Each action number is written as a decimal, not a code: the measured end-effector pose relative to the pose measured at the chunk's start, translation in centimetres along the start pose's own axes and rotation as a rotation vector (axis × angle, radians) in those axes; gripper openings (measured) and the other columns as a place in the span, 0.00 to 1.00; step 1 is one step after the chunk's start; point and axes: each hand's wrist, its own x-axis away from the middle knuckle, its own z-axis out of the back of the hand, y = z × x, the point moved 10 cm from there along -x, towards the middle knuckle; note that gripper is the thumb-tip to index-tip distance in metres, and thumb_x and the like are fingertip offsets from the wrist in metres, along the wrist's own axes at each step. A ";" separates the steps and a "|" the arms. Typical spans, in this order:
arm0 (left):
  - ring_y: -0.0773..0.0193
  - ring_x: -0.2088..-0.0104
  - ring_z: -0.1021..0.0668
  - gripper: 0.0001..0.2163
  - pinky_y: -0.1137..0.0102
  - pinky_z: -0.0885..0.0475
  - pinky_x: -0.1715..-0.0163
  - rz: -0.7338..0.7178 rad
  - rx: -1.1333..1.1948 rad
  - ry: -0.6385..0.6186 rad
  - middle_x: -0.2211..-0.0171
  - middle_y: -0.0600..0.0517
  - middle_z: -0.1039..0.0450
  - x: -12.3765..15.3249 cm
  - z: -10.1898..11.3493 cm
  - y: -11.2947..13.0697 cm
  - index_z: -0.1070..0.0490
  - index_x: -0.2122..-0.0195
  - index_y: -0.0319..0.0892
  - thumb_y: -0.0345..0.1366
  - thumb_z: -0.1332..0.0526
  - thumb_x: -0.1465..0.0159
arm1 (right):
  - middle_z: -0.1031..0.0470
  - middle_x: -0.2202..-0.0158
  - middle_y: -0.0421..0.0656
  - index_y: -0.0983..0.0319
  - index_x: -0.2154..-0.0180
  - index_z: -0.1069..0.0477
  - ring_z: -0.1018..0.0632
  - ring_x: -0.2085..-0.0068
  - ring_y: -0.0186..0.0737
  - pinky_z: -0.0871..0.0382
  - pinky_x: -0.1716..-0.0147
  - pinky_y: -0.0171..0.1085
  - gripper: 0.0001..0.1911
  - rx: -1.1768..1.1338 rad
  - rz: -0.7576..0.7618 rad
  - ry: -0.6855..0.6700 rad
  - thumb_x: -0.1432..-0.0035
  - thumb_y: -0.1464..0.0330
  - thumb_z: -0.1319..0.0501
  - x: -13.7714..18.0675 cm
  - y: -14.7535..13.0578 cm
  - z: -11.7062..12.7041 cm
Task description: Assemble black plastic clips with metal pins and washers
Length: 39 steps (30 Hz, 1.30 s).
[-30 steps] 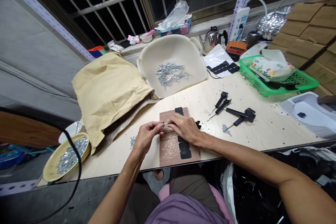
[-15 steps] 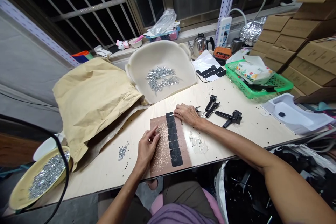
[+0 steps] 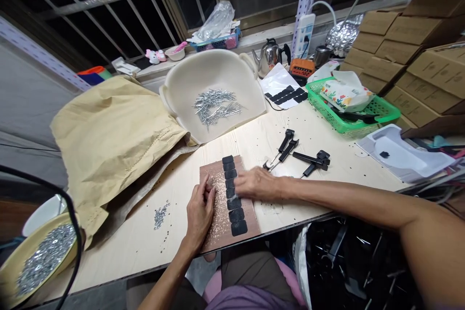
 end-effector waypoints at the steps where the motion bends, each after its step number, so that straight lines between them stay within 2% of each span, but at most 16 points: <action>1: 0.62 0.66 0.28 0.20 0.67 0.31 0.63 -0.005 -0.009 -0.002 0.65 0.50 0.32 0.0 -0.1 0.0 0.43 0.41 0.44 0.35 0.49 0.35 | 0.31 0.73 0.40 0.62 0.70 0.29 0.34 0.70 0.32 0.43 0.79 0.30 0.18 -0.018 0.032 -0.024 0.34 0.67 0.53 0.1 -0.4 -0.3; 2: 0.62 0.65 0.28 0.20 0.67 0.31 0.63 -0.012 -0.019 -0.005 0.65 0.50 0.32 0.0 -0.2 0.1 0.43 0.41 0.44 0.35 0.49 0.34 | 0.30 0.72 0.40 0.62 0.69 0.29 0.34 0.69 0.32 0.42 0.79 0.30 0.17 -0.030 0.021 -0.021 0.34 0.65 0.52 0.0 0.0 -0.3; 6: 0.62 0.65 0.28 0.21 0.67 0.31 0.64 -0.027 -0.051 -0.013 0.65 0.49 0.32 0.0 -0.3 0.2 0.44 0.40 0.42 0.35 0.49 0.34 | 0.29 0.69 0.43 0.65 0.67 0.28 0.33 0.67 0.33 0.40 0.77 0.31 0.17 -0.011 -0.207 0.120 0.34 0.63 0.51 -1.0 4.0 1.5; 8: 0.62 0.65 0.28 0.20 0.67 0.31 0.63 -0.025 -0.052 -0.012 0.65 0.49 0.32 0.0 -0.3 0.2 0.44 0.40 0.43 0.35 0.50 0.34 | 0.30 0.71 0.42 0.65 0.68 0.29 0.33 0.68 0.33 0.42 0.78 0.31 0.19 -0.011 -0.141 0.087 0.33 0.65 0.54 -1.3 3.1 1.1; 10: 0.62 0.65 0.28 0.20 0.67 0.31 0.63 -0.024 -0.049 -0.010 0.65 0.49 0.32 0.0 -0.3 0.2 0.44 0.40 0.44 0.35 0.50 0.34 | 0.30 0.71 0.41 0.63 0.69 0.29 0.34 0.68 0.33 0.43 0.78 0.31 0.19 -0.017 0.009 0.001 0.33 0.66 0.55 -1.2 0.7 0.2; 12: 0.62 0.65 0.28 0.21 0.67 0.31 0.63 -0.024 -0.048 -0.012 0.65 0.49 0.32 0.1 -0.3 0.2 0.44 0.40 0.44 0.35 0.49 0.34 | 0.30 0.70 0.41 0.62 0.69 0.30 0.34 0.67 0.33 0.44 0.77 0.31 0.18 -0.018 0.045 -0.033 0.33 0.65 0.54 -1.1 -0.1 0.0; 16: 0.61 0.64 0.28 0.21 0.67 0.31 0.63 -0.017 -0.057 -0.018 0.65 0.49 0.32 0.1 -0.4 0.0 0.46 0.39 0.43 0.34 0.50 0.34 | 0.29 0.68 0.43 0.63 0.67 0.29 0.33 0.65 0.35 0.43 0.75 0.32 0.17 0.021 -0.161 0.039 0.34 0.62 0.52 -2.6 4.7 1.4; 19: 0.60 0.62 0.27 0.21 0.66 0.31 0.62 -0.012 -0.060 -0.025 0.62 0.47 0.32 0.2 -0.6 0.0 0.46 0.39 0.44 0.34 0.50 0.34 | 0.29 0.67 0.43 0.62 0.67 0.29 0.33 0.62 0.36 0.42 0.72 0.33 0.15 0.043 -0.166 0.028 0.35 0.62 0.50 -3.9 7.4 1.4; 21: 0.60 0.61 0.27 0.21 0.65 0.30 0.61 -0.010 -0.068 -0.029 0.61 0.47 0.32 0.2 -0.6 0.0 0.46 0.39 0.44 0.34 0.50 0.34 | 0.30 0.66 0.42 0.62 0.66 0.29 0.33 0.62 0.36 0.42 0.71 0.33 0.15 0.030 -0.166 0.025 0.35 0.62 0.50 -4.0 7.8 1.1; 23: 0.60 0.60 0.27 0.21 0.65 0.30 0.61 -0.009 -0.075 -0.033 0.60 0.46 0.31 0.3 -0.5 0.2 0.46 0.39 0.43 0.34 0.50 0.34 | 0.30 0.67 0.42 0.62 0.66 0.29 0.33 0.63 0.36 0.42 0.72 0.33 0.16 0.005 -0.181 0.033 0.34 0.62 0.51 -3.6 6.7 0.9; 25: 0.60 0.61 0.26 0.21 0.66 0.30 0.62 -0.012 -0.079 -0.032 0.60 0.46 0.31 0.3 -0.3 0.3 0.47 0.39 0.43 0.34 0.51 0.34 | 0.30 0.68 0.42 0.62 0.68 0.30 0.33 0.65 0.35 0.42 0.73 0.32 0.18 -0.037 -0.172 0.019 0.33 0.63 0.54 -2.8 4.2 0.8; 28: 0.59 0.61 0.25 0.21 0.66 0.29 0.64 -0.038 -0.075 -0.009 0.60 0.46 0.29 0.3 0.1 0.4 0.46 0.39 0.44 0.34 0.50 0.34 | 0.29 0.69 0.41 0.61 0.70 0.31 0.32 0.65 0.35 0.40 0.72 0.33 0.19 -0.092 -0.058 -0.091 0.33 0.64 0.54 -1.2 -0.2 0.4; 30: 0.59 0.61 0.25 0.21 0.66 0.28 0.64 -0.056 -0.060 0.013 0.60 0.46 0.29 0.3 0.2 0.3 0.45 0.39 0.44 0.34 0.49 0.34 | 0.28 0.68 0.41 0.59 0.69 0.30 0.31 0.65 0.36 0.40 0.70 0.35 0.16 -0.081 -0.060 -0.154 0.34 0.63 0.52 0.4 -0.8 0.8; 34: 0.59 0.60 0.25 0.21 0.65 0.27 0.64 -0.031 -0.009 0.026 0.59 0.44 0.29 0.5 0.1 -0.3 0.44 0.40 0.43 0.32 0.49 0.34 | 0.27 0.69 0.42 0.55 0.69 0.27 0.28 0.65 0.37 0.39 0.70 0.38 0.13 0.002 -0.211 -0.239 0.36 0.63 0.49 4.6 2.7 3.6; 36: 0.59 0.59 0.25 0.20 0.64 0.27 0.61 -0.011 0.038 0.010 0.58 0.44 0.29 1.0 0.1 -0.2 0.43 0.40 0.43 0.32 0.49 0.34 | 0.27 0.71 0.42 0.53 0.70 0.26 0.27 0.67 0.37 0.39 0.70 0.39 0.12 0.076 -0.264 -0.247 0.39 0.59 0.45 5.8 4.8 5.3; 39: 0.60 0.60 0.26 0.19 0.64 0.28 0.60 0.030 0.162 -0.041 0.60 0.46 0.29 1.2 0.1 -0.2 0.41 0.41 0.45 0.31 0.50 0.34 | 0.27 0.67 0.48 0.51 0.66 0.25 0.27 0.66 0.37 0.39 0.68 0.41 0.14 0.156 -0.247 -0.169 0.40 0.55 0.47 3.9 6.1 6.8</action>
